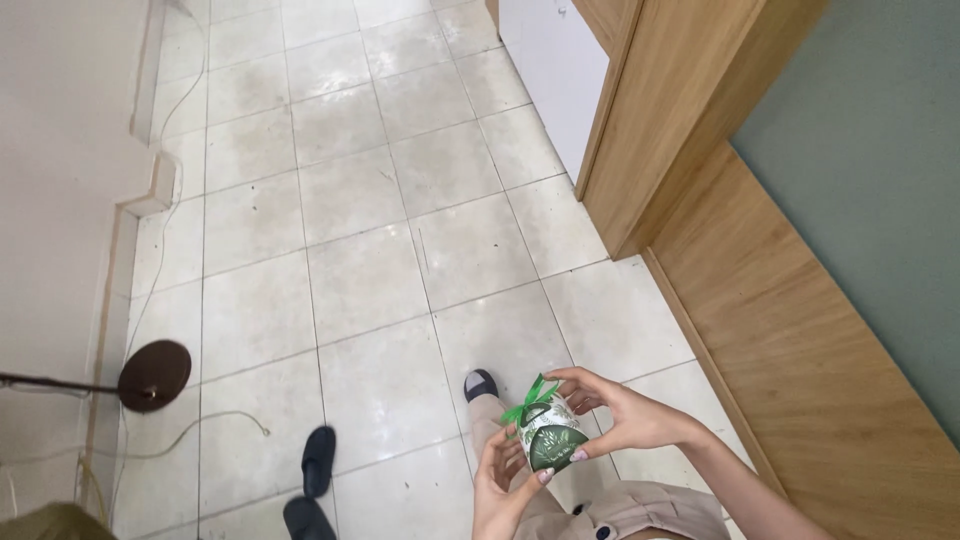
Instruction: Moving small packaged candle products and decorative soaps between a display shelf and a workbench.
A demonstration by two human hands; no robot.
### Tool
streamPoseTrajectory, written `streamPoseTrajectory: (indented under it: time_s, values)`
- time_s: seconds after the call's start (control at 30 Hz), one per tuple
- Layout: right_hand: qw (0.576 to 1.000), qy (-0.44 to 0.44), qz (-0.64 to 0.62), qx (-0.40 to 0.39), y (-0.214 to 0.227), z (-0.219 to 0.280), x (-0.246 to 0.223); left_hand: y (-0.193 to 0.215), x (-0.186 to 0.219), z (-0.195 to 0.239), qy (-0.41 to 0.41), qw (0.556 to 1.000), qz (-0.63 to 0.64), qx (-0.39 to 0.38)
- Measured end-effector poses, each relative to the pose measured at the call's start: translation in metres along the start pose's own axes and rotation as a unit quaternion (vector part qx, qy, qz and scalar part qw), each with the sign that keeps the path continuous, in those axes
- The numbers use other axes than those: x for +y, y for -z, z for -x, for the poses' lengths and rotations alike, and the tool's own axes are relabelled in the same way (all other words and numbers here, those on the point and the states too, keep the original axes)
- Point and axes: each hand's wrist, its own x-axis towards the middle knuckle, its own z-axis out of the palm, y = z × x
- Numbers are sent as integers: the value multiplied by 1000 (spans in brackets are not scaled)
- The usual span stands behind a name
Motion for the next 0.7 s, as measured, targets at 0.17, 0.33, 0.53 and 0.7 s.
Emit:
streamPoseTrajectory:
  time_s: [0.17, 0.33, 0.53, 0.7]
  values:
    - [1000, -9, -1, 26, 47, -117, -32, 50, 62, -133, -3, 998, 18, -65]
    - [996, 2, 19, 89, 95, -219, -83, 74, 199, -252, 58, 990, 2, -131]
    - [990, -10, -4, 142, 153, -299, -96, 85, 258, -377, -16, 975, -120, -186]
    - [991, -19, -17, 133, 229, -369, -72, 84, 234, -482, 18, 980, -93, -176]
